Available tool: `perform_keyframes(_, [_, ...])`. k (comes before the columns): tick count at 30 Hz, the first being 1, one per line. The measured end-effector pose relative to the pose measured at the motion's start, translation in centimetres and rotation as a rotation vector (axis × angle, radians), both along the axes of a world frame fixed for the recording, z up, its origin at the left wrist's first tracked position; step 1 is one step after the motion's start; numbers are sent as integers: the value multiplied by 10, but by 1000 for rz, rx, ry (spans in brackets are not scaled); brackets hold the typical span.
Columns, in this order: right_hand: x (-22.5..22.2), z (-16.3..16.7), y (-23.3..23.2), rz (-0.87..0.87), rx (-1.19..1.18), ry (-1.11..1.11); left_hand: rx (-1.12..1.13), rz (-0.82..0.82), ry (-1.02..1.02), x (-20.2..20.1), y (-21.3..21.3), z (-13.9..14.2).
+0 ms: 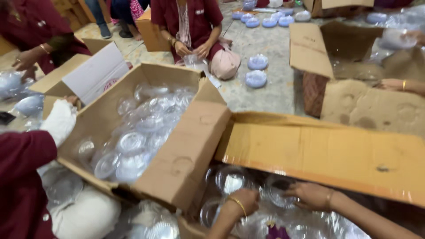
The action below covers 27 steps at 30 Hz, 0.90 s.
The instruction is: The person sits on the floor and repeatedly picks clear plastic plates from a cardboard box, separates them, and stacks them in a pile on their lap. The person handles the plates one at a time, occasionally adjusting the stack.
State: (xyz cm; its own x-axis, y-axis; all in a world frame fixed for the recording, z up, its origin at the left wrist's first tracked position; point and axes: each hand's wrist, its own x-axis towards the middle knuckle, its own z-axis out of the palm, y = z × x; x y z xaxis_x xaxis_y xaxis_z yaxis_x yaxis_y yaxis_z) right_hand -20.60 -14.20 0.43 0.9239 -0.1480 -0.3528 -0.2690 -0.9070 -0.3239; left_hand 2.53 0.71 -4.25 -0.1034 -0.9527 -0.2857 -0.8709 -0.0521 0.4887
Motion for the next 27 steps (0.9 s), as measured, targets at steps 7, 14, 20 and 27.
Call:
perform_keyframes(7, [-41,-59,75,-94,-166,-151,-323,155,-49,-37,132,22])
perform_keyframes(14, [-145,-78,168,-462,-179,-323,-313,72,-116,-104,217,27])
perform_keyframes(20, [-143,-77,206,-615,-316,-67,-302,46,-387,-126,154,-20])
perform_keyframes(27, [-171,-89,247,-602,-262,-386,-264,-17,-401,-126,194,-91])
